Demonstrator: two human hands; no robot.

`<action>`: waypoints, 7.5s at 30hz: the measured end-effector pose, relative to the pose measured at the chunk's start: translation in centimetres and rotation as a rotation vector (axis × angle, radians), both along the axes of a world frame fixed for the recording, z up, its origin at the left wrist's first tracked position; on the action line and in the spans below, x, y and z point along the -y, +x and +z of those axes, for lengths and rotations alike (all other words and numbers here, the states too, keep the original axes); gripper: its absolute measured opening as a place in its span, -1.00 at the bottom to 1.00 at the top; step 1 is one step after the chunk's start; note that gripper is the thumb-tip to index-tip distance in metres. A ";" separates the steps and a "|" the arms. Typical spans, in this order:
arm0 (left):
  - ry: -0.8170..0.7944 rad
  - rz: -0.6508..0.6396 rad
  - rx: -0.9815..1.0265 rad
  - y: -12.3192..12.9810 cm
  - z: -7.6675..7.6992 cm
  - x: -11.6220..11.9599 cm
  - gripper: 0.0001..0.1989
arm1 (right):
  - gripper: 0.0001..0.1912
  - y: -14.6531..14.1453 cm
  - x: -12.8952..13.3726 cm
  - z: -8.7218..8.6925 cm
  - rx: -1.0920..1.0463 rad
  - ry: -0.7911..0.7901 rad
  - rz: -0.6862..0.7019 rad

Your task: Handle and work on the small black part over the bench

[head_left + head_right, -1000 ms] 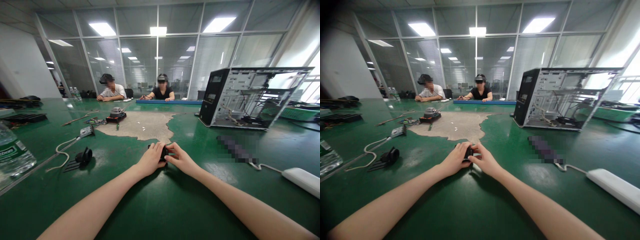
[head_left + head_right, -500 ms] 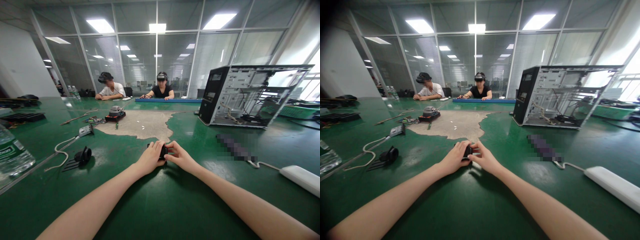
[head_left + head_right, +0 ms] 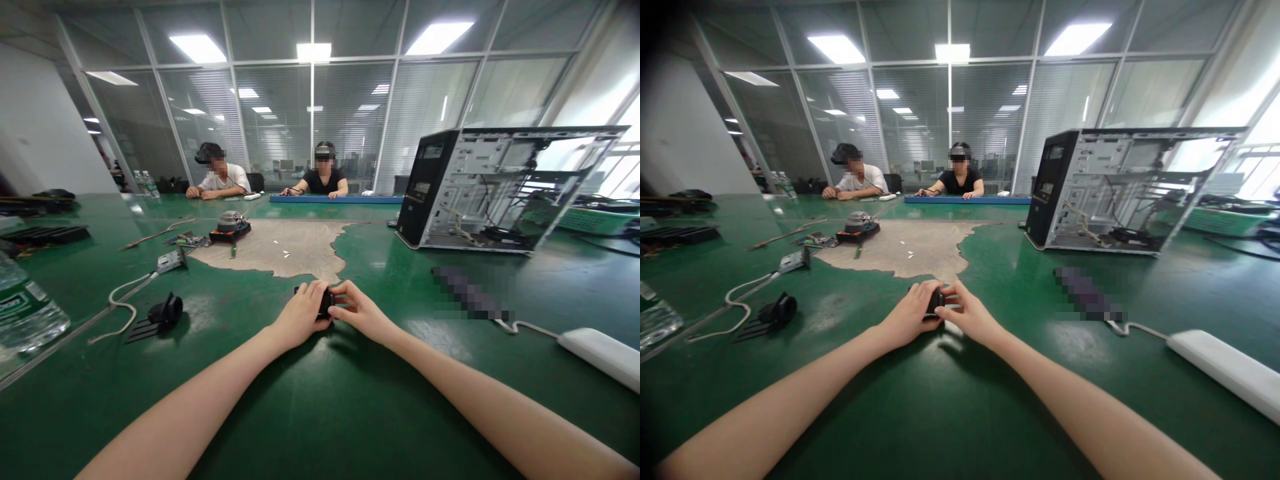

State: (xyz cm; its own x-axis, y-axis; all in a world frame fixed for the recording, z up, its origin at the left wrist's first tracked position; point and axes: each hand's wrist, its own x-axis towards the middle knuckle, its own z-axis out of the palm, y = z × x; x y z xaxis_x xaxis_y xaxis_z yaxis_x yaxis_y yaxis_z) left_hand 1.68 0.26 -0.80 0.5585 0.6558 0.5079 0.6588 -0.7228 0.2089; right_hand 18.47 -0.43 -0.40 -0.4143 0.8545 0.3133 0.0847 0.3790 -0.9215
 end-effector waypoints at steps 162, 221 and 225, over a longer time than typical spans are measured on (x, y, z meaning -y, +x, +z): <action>-0.013 0.020 0.000 0.2 0.1 0.2 -0.45 | -0.73 -0.4 -0.7 -0.6 0.023 -0.032 -0.069; 0.000 0.010 -0.007 0.0 0.1 0.0 -0.46 | -0.77 -0.4 -0.7 -1.0 -0.055 -0.047 -0.038; -0.016 0.011 0.000 0.0 0.1 0.0 -0.46 | -0.74 -0.5 -0.8 -1.0 -0.058 -0.060 -0.051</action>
State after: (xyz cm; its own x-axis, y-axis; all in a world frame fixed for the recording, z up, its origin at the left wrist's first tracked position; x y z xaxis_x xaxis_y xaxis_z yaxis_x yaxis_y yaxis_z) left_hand 1.72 0.27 -0.73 0.5508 0.6703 0.4973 0.6669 -0.7117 0.2208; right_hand 17.95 0.40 -1.41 -0.3522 0.8921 0.2830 0.0486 0.3193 -0.9464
